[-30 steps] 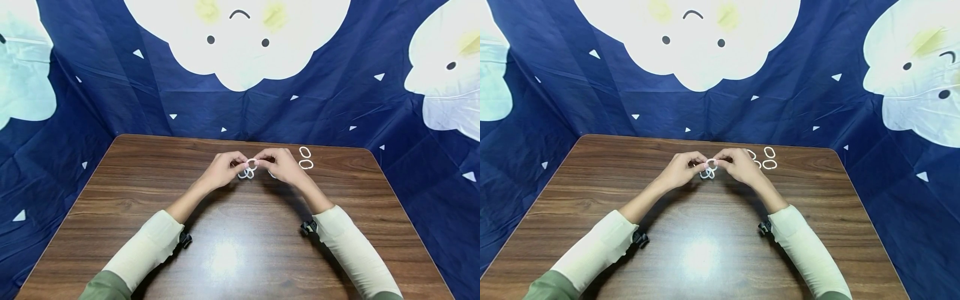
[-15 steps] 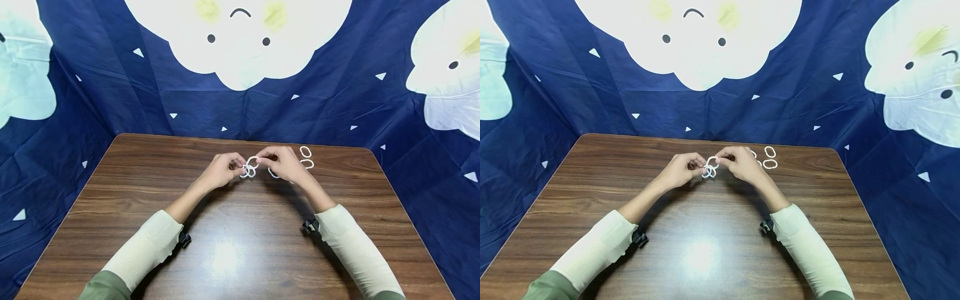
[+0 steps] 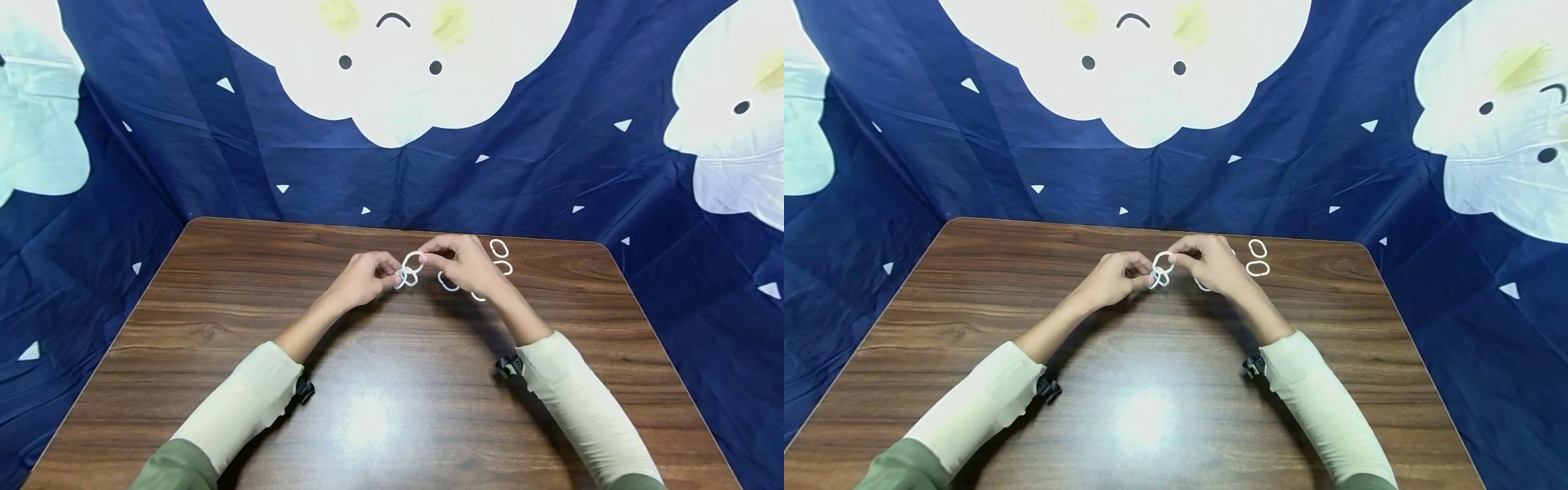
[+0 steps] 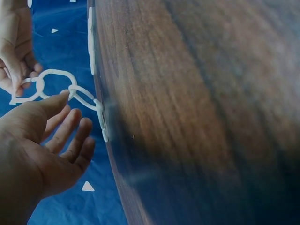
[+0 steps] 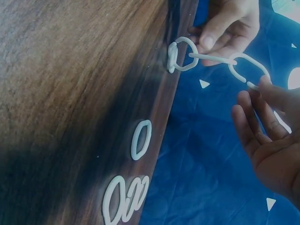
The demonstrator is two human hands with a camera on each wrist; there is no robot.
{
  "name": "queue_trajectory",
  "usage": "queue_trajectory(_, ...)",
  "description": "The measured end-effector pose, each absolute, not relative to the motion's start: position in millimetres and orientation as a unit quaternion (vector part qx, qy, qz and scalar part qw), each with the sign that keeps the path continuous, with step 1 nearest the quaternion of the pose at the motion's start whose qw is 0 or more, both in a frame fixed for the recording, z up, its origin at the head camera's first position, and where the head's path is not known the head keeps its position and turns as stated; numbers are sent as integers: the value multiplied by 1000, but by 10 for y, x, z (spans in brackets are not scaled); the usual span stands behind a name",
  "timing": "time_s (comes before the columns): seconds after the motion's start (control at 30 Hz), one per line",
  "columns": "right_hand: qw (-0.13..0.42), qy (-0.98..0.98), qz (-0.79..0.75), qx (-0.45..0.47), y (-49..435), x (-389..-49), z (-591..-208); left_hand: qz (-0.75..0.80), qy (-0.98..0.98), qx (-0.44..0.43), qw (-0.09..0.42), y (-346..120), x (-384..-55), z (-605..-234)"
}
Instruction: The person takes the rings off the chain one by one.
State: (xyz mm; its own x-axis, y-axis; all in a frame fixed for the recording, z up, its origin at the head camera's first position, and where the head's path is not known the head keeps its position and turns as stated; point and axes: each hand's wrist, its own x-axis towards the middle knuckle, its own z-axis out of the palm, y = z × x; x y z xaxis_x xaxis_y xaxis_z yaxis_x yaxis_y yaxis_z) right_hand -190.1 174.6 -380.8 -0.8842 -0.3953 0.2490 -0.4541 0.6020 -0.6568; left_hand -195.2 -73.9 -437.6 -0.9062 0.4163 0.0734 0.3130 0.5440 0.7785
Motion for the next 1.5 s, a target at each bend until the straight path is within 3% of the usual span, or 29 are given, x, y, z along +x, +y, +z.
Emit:
queue_trajectory(0.63,43,-883,396,249,1746,-1913,-3781,419,871,253,27,-756,-2202,-4757)
queue_trajectory(0.87,43,-888,390,241,1762,-1910,-3790,418,879,228,31,-697,-2023,-4500)
queue_trajectory(1.5,39,-890,390,232,1792,-1906,-3822,452,862,225,35,-682,-1965,-4441)
